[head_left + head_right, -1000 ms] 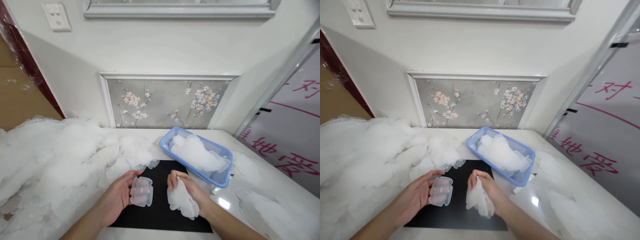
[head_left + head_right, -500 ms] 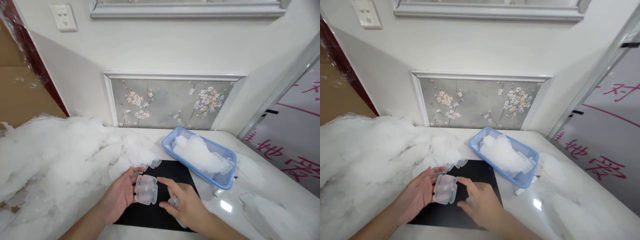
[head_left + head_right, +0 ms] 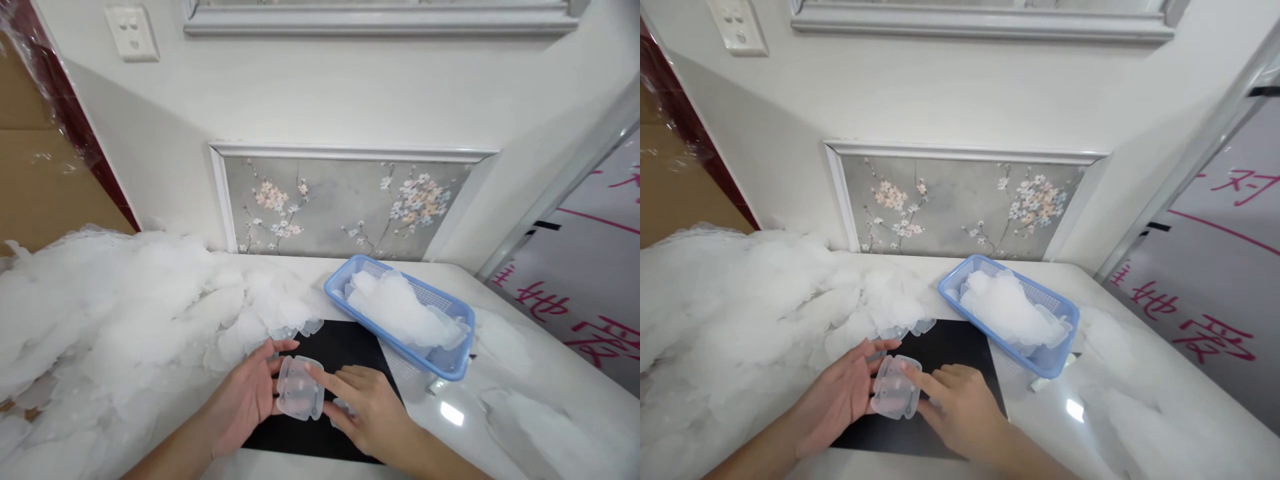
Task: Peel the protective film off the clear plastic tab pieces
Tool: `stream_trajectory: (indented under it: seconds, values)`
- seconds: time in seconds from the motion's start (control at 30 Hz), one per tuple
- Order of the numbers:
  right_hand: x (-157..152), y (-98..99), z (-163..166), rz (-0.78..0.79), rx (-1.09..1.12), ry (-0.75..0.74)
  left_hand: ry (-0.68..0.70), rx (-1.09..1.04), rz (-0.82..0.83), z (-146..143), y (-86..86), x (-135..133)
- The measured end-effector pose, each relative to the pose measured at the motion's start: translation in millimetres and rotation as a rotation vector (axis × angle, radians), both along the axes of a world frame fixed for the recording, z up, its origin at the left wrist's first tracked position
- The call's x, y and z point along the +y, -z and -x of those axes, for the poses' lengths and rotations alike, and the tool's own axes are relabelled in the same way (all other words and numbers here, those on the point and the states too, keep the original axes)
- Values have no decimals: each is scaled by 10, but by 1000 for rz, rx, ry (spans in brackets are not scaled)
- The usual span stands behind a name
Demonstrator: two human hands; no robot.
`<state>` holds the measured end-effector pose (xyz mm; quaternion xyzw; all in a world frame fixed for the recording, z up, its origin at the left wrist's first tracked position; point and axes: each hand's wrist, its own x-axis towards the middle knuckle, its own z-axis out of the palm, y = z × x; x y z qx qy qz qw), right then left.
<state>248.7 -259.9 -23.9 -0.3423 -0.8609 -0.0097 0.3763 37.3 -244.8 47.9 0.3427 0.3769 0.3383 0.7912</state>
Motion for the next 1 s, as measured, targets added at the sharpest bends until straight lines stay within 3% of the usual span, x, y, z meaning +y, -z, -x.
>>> stream_trajectory:
  seconds: [0.4, 0.47, 0.53, 0.63, 0.7, 0.8, 1.0]
  values:
    - [3, -7, 10, 2, -2, -29, 50, 14, -44, -9, 36, -18]
    - [4, -26, 3, 153, 87, -55, 70, 70, -90, -6, 48, -17]
    - [18, -51, -7, 457, 262, -61, 60, 238, -221, 29, 67, 14]
    - [60, -73, -27, 963, 565, -82, -26, 713, -649, 162, 112, 133]
    - [88, -60, -43, 1180, 739, -84, -102, 1051, -985, 285, 152, 238]
    - [110, -3, -73, 1340, 973, -2, -144, 1390, -1243, 449, 215, 363]
    - [119, 70, -136, 1418, 1172, 54, 20, 1513, -1197, 537, 251, 430]
